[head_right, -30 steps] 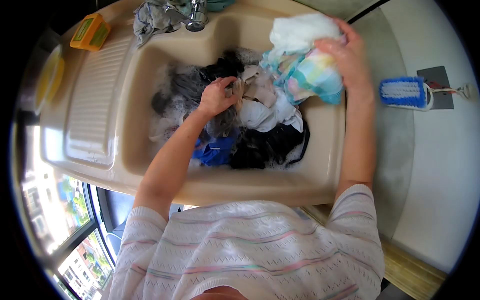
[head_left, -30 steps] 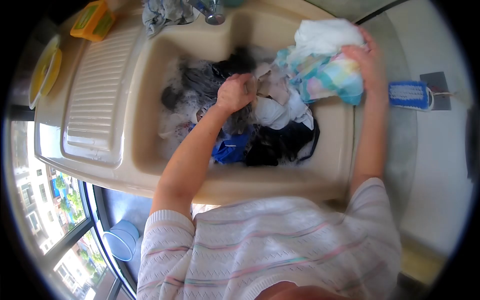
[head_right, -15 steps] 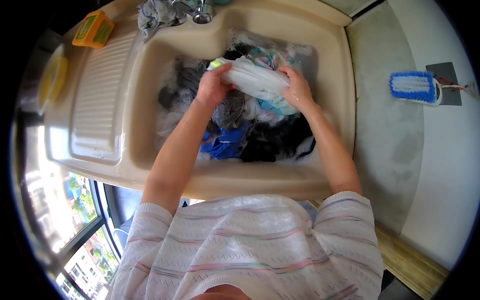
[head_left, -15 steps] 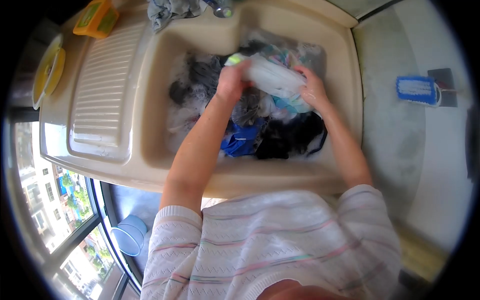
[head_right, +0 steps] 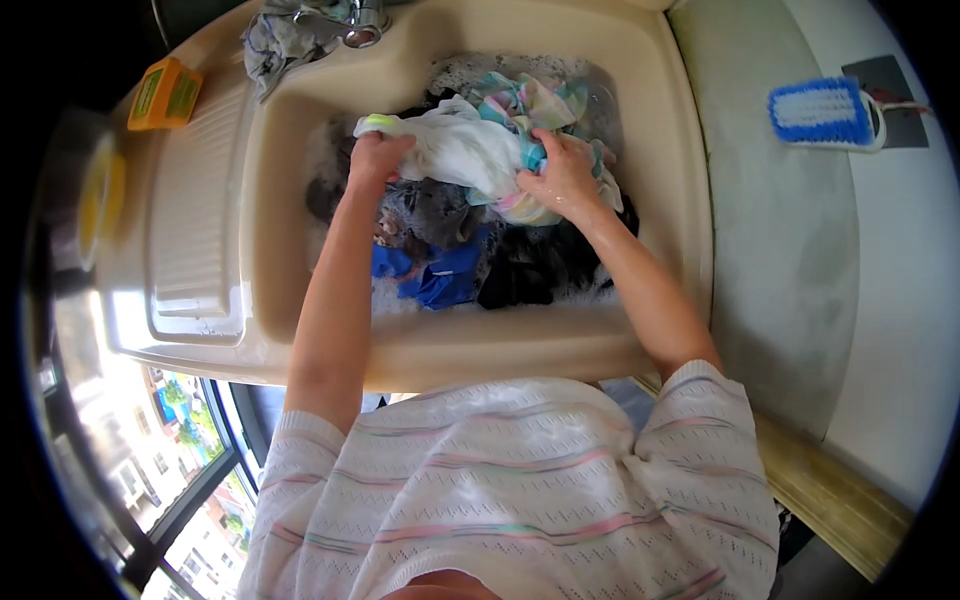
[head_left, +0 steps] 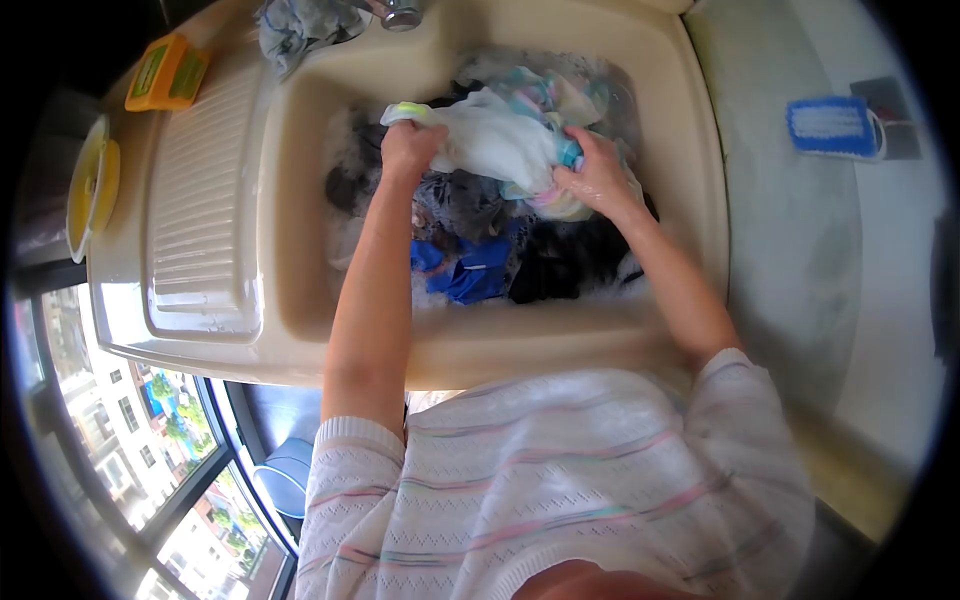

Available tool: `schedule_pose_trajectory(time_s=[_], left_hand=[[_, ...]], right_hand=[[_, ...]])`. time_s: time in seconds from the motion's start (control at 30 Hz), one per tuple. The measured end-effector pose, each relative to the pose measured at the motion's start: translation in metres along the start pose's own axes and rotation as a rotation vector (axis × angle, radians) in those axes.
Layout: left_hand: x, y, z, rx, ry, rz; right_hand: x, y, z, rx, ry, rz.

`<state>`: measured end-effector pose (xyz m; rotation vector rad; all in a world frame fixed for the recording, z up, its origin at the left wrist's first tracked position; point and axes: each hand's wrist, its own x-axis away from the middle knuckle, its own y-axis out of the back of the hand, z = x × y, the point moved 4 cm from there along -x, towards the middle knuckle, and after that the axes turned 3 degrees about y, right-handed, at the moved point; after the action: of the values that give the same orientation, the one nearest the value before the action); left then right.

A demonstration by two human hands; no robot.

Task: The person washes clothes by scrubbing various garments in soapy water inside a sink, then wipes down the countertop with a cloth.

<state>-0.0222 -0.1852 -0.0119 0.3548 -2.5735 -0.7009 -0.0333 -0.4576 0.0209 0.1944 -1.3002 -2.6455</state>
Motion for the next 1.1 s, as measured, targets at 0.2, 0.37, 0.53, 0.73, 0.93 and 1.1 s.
schedule_pose_trajectory(time_s=[0.2, 0.37, 0.53, 0.73, 0.93, 1.1], left_hand=[[0.041, -0.027, -0.048, -0.402, -0.772, -0.108], [0.076, -0.063, -0.067, -0.538, -0.720, 0.311], [0.044, -0.009, -0.062, 0.635, -0.247, 0.450], [0.037, 0.043, -0.076, 1.140, -0.232, 0.291], [0.047, 0.104, -0.122, 1.446, -0.280, 0.307], [0.020, 0.099, -0.132, 1.427, -0.329, 0.536]], right_hand=[[0.009, 0.023, 0.003, -0.240, -0.067, 0.112], [0.004, 0.076, 0.038, -0.498, 0.065, -0.039], [0.007, 0.087, -0.011, -0.274, 0.023, -0.155], [0.028, 0.054, -0.055, 0.085, -0.162, -0.051], [0.026, 0.058, -0.073, 0.276, -0.090, -0.062], [0.012, 0.059, 0.024, 0.259, 0.347, -0.210]])
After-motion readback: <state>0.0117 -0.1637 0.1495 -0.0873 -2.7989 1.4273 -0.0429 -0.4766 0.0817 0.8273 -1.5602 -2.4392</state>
